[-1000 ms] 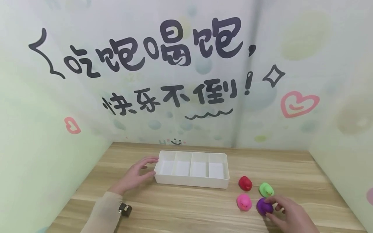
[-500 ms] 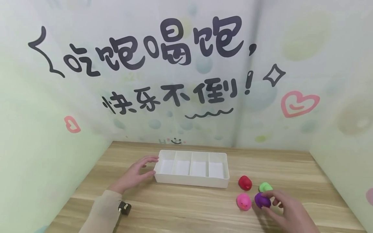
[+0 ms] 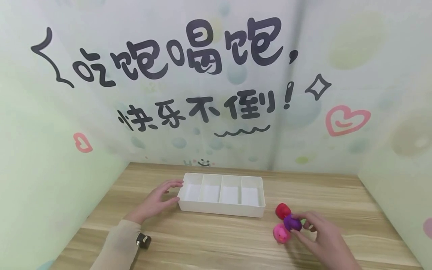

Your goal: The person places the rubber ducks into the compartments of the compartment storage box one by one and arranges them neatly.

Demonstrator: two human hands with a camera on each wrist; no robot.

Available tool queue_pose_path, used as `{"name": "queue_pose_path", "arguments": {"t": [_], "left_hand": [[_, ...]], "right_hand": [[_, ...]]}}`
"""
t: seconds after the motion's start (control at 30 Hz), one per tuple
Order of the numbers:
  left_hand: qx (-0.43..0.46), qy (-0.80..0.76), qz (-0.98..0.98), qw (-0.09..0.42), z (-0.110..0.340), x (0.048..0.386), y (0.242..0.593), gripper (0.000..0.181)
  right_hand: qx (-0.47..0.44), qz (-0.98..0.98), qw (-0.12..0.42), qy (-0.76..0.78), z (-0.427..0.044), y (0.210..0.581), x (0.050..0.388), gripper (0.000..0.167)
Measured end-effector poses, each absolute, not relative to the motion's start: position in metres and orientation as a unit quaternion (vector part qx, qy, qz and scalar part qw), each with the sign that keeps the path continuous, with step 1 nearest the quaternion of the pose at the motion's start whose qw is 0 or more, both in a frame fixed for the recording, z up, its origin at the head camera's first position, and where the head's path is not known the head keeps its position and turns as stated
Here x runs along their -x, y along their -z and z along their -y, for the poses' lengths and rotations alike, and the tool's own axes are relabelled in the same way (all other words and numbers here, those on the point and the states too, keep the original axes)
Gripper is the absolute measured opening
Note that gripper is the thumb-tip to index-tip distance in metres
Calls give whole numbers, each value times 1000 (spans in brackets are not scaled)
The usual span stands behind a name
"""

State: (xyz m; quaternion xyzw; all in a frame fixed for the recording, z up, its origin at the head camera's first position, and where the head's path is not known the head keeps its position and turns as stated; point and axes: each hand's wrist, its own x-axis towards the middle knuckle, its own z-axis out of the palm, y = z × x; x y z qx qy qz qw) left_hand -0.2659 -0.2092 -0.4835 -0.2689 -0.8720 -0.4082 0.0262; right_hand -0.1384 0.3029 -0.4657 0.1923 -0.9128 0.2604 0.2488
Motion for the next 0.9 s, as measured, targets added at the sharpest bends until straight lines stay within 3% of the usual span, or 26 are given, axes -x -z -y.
{"name": "queue_pose_path", "arguments": {"t": [0.9], "left_hand": [[258,398,880,17,210,265,481,43]], "right_hand": [[-251,872,239,-346,-215,454,184,45]]}}
